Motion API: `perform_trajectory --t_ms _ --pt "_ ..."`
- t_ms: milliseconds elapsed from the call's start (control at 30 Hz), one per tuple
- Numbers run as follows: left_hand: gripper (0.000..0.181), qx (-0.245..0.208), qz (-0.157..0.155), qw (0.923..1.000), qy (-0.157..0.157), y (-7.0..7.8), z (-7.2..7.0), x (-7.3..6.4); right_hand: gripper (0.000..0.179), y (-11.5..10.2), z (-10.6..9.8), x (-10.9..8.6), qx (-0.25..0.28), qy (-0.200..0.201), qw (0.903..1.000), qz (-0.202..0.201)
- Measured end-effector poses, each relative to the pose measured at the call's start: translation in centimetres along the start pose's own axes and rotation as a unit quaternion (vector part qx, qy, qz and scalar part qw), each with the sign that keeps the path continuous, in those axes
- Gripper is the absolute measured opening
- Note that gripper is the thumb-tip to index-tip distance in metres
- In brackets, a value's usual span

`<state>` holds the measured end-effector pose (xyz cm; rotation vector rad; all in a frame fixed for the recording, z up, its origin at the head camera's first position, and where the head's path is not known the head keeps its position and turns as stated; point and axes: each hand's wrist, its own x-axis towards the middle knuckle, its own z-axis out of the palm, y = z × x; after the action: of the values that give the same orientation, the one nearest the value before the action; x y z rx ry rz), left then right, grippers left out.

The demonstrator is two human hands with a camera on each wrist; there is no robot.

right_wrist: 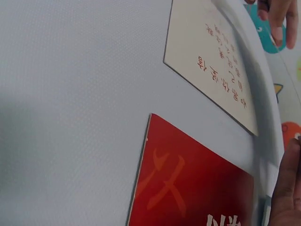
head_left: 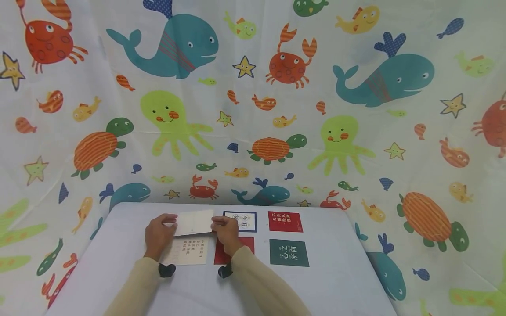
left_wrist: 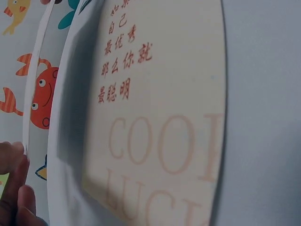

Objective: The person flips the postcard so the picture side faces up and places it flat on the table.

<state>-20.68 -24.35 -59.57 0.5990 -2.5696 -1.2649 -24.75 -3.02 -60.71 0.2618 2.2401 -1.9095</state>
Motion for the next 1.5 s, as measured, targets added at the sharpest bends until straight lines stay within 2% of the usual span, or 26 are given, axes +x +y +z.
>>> perform_trajectory --t_ms 200,300,433,633,867,1033,1167,1333,1500 --pt "0.031 0.008 -0.007 0.9999 -0.005 0.1 -0.8 0.1 0.02 -0.1 -0.9 0.2 0.039 -0.017 0.9991 0.004" --pt "0.03 0.009 -0.01 0.9998 -0.011 0.1 -0.8 0.2 0.019 -0.2 -1.0 0.1 0.033 -0.021 0.9992 0.003" --pt "0.027 0.006 0.0 0.9999 -0.012 0.1 -0.8 0.2 0.02 -0.4 -1.3 0.1 0.023 -0.026 0.9994 0.001" --pt "0.025 0.011 0.011 0.9998 -0.01 -0.1 -1.4 0.4 0.016 -0.9 -1.7 0.0 0.03 -0.043 0.9986 0.006" --pt "0.022 0.012 0.036 0.9992 0.01 -0.1 -1.9 0.6 0.017 -1.3 -1.9 -0.2 0.016 -0.05 0.9985 -0.015" --pt "0.022 0.013 0.047 0.9984 0.028 0.0 -1.8 0.8 0.014 -1.4 -1.9 -0.2 0.026 -0.044 0.9986 -0.014" --pt "0.022 0.015 0.04 0.9984 0.037 0.2 -1.8 0.8 0.011 -1.5 -1.8 -0.1 0.03 -0.036 0.9988 -0.015" --pt "0.027 0.006 0.023 0.9993 0.03 0.6 -1.7 0.6 0.01 -1.5 -1.6 -0.1 0.023 -0.027 0.9991 -0.022" --pt "0.025 -0.008 0.023 0.9991 0.033 0.8 -1.4 0.5 0.009 -1.7 -1.6 -0.1 0.03 -0.023 0.9989 -0.03"
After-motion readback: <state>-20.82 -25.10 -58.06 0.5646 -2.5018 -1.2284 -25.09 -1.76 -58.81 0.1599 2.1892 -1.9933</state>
